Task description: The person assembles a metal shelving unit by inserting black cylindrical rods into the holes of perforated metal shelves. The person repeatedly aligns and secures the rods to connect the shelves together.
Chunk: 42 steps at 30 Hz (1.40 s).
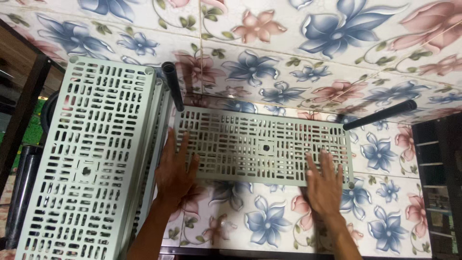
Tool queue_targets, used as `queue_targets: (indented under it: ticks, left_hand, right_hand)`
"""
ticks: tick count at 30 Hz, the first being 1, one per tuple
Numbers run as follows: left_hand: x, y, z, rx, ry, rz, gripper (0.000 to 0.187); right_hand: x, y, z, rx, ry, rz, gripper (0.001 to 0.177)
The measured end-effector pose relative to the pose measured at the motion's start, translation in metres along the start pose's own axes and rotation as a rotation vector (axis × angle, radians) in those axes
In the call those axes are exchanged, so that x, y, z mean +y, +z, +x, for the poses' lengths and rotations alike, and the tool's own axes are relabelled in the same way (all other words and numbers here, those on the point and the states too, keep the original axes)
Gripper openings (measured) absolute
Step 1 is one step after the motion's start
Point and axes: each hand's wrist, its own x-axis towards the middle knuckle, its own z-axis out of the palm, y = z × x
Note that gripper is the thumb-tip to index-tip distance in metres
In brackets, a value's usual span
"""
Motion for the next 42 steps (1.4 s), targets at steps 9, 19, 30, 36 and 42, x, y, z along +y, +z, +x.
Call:
queue_targets:
  ticks: [9,19,30,36,42]
  left_hand:
    - [0.004,0.001,0.002,-0.032,-0.099,0.046,0.065]
    - [-0.001,0.034,0.051,-0.234,-0.465,0.109,0.069]
    - [-0.034,0.051,0.081,0.036,-0.286,-0.337,0.063]
    - [-0.034,0.050,0.082,0.068,-0.271,-0.387,0.060]
    - [-0.042,0.057,0.080,0.136,-0.175,-0.408,0.059]
  right_hand:
    - [0.026,-0.001,-0.027,0.178,0.090,0.037,0.051]
    - [0.027,0.005,-0.027,0.228,0.070,0.019,0.049]
    - [0.038,0.015,-0.015,0.094,0.198,0.135,0.057]
    - [0.029,0.038,0.059,0.058,0.333,0.142,0.073]
    - [-0.049,0.062,0.118,0.018,0.339,0.168,0.075]
